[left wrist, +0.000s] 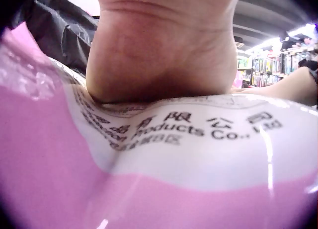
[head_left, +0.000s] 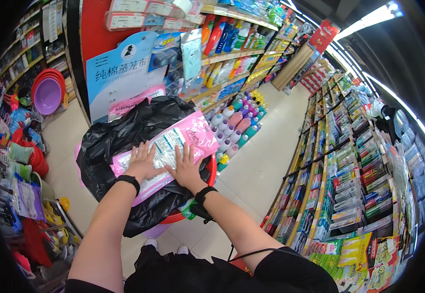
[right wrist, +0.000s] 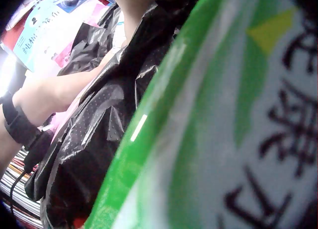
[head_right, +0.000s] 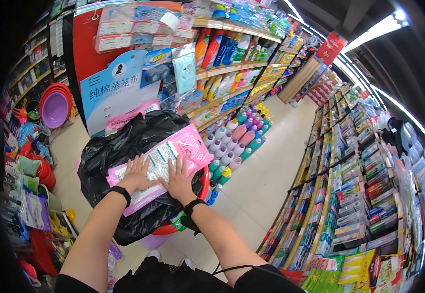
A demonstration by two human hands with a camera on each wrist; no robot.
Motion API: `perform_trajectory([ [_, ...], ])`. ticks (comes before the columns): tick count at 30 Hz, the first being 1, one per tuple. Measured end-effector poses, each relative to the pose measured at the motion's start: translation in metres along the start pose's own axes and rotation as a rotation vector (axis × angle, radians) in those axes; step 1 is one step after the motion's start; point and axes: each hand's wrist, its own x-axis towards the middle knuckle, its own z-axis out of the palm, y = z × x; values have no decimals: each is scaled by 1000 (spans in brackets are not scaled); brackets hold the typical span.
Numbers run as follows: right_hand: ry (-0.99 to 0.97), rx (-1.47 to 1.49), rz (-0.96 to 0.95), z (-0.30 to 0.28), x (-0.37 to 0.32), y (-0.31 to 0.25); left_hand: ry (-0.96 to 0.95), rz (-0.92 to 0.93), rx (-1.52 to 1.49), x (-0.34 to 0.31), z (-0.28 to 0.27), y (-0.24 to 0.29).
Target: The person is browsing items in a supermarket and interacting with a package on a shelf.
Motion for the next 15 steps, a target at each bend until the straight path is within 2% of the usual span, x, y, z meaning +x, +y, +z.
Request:
perform_trajectory([
  [15, -30, -73, -16, 1, 1, -1, 126, 29, 5, 2, 15, -7],
])
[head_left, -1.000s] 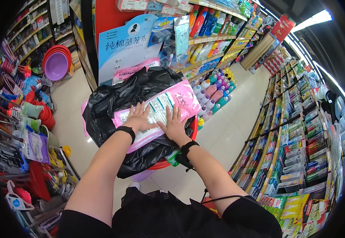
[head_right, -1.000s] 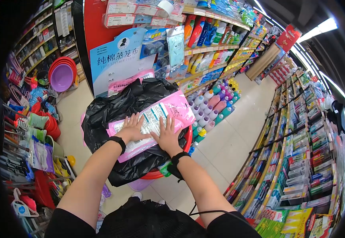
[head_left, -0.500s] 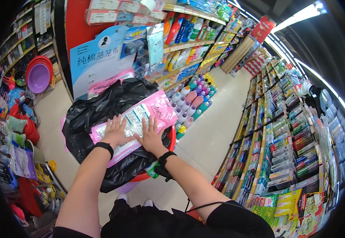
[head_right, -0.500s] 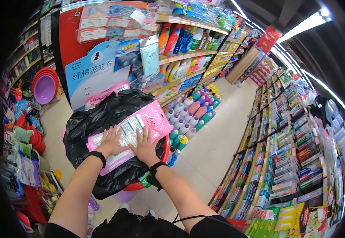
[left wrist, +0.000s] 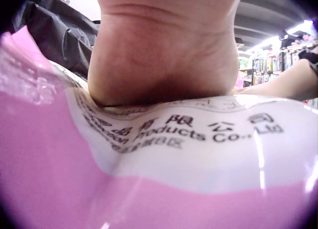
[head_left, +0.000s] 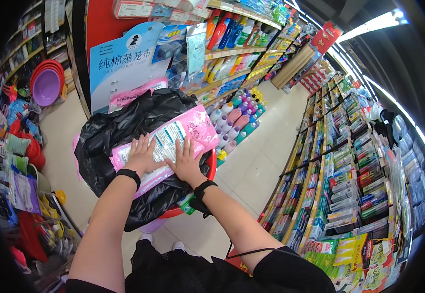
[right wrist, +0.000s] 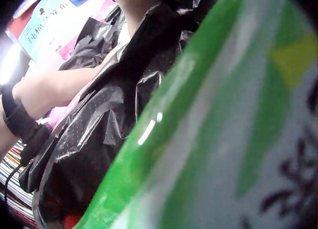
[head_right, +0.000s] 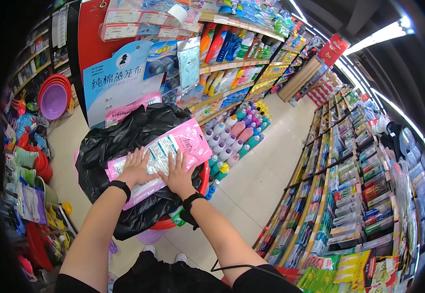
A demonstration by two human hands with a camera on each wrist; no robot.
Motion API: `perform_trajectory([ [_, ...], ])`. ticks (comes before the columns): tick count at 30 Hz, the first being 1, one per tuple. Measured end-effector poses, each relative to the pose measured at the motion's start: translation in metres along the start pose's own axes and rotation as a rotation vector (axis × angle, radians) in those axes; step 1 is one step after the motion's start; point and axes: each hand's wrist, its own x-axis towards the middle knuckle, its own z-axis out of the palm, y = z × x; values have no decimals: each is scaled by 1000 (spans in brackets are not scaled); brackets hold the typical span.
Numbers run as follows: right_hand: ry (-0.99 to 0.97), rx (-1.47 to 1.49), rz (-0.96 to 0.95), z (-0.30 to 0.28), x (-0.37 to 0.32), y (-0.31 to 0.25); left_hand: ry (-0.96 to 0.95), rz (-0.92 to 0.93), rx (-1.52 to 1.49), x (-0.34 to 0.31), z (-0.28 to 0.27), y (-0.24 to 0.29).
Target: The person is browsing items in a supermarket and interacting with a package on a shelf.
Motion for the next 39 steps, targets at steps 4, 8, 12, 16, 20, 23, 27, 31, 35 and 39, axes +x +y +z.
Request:
perform_trajectory([
  [4, -31, -18, 17, -1, 0, -1, -36, -6, 4, 0, -4, 1],
  [8, -50, -21, 23, -3, 1, -2, -55, -10, 16, -1, -7, 2],
  [12, -66, -11, 33, -2, 1, -3, -39, -9, 29, 1, -3, 1],
  [16, -65, -5, 27, -2, 1, -3, -22, -8, 28, 0, 0, 0],
  [20, -68, -10, 29, -3, 2, -4, -20, -3, 31, 1, 0, -1],
  [23, -59, -16, 25, -2, 2, -3, -15, -5, 35, 0, 0, 0],
  [27, -43, -29, 13, 0, 1, -3, 26, 0, 22, -1, 3, -1],
  [31, -32, -44, 5, 2, 1, -2, 79, 5, 11, -3, 5, 0],
  [35, -48, -58, -5, 3, 2, -2, 107, 12, -3, -2, 8, -2],
  [39, -68, -46, -4, 2, 3, -2, 73, 3, 17, -1, 6, -1],
])
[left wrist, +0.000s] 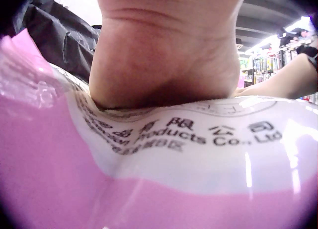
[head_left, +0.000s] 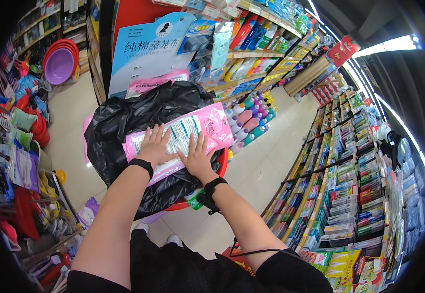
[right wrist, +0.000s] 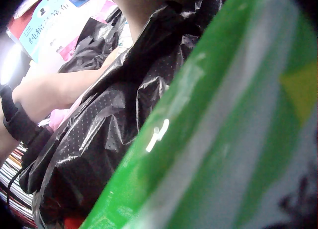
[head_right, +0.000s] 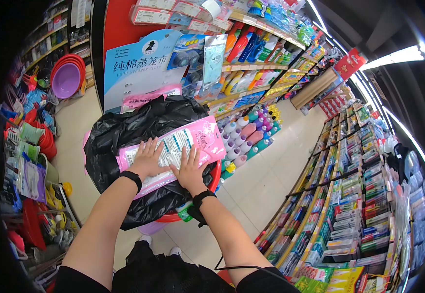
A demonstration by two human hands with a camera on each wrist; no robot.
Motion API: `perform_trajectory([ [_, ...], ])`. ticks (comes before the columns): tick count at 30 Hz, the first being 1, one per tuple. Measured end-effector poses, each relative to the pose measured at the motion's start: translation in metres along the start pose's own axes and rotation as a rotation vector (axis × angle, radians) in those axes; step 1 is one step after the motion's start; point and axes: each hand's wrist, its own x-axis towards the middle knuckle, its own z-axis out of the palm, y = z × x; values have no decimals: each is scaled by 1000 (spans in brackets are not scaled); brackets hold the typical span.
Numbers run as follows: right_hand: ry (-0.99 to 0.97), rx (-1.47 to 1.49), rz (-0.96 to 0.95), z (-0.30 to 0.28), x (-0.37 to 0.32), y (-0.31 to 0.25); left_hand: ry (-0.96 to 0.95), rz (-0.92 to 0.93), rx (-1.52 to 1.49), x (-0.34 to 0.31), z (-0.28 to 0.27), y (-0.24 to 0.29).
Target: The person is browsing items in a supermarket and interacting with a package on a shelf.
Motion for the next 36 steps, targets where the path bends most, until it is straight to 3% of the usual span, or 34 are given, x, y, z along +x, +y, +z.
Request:
perform_trajectory([
  [36, -3, -51, 30, 3, 1, -2, -36, 3, -17, -1, -4, -2],
])
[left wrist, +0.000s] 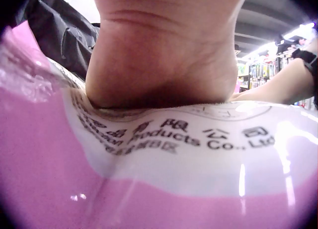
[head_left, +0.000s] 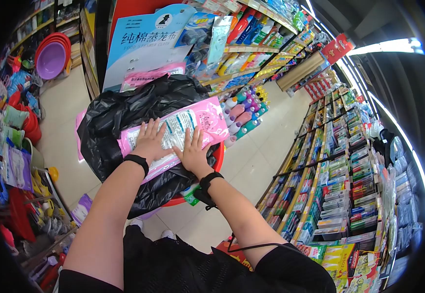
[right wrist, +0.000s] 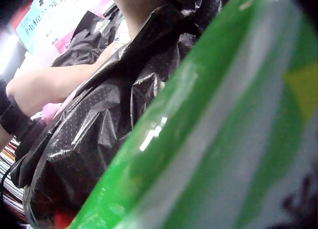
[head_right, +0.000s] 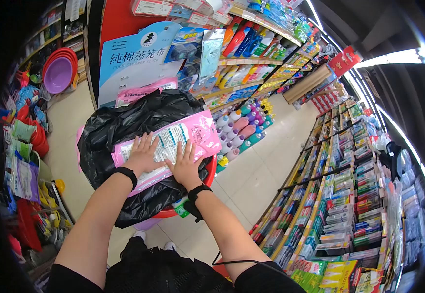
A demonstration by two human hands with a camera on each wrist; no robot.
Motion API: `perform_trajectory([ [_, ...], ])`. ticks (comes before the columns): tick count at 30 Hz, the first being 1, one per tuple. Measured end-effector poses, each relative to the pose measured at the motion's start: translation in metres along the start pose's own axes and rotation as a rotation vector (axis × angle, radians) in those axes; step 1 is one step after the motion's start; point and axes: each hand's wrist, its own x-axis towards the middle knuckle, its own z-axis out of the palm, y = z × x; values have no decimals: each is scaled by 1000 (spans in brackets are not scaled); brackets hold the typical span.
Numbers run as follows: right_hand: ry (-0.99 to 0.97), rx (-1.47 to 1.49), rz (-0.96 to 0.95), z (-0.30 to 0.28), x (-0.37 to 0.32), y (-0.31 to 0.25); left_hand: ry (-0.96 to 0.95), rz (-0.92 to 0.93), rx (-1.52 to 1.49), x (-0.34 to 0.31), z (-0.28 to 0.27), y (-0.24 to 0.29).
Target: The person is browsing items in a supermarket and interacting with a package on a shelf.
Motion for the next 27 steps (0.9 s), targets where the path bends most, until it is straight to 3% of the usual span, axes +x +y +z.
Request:
perform_trajectory([
  [27, -27, 23, -5, 0, 1, 0, 4, -16, -4, -2, -2, 2],
])
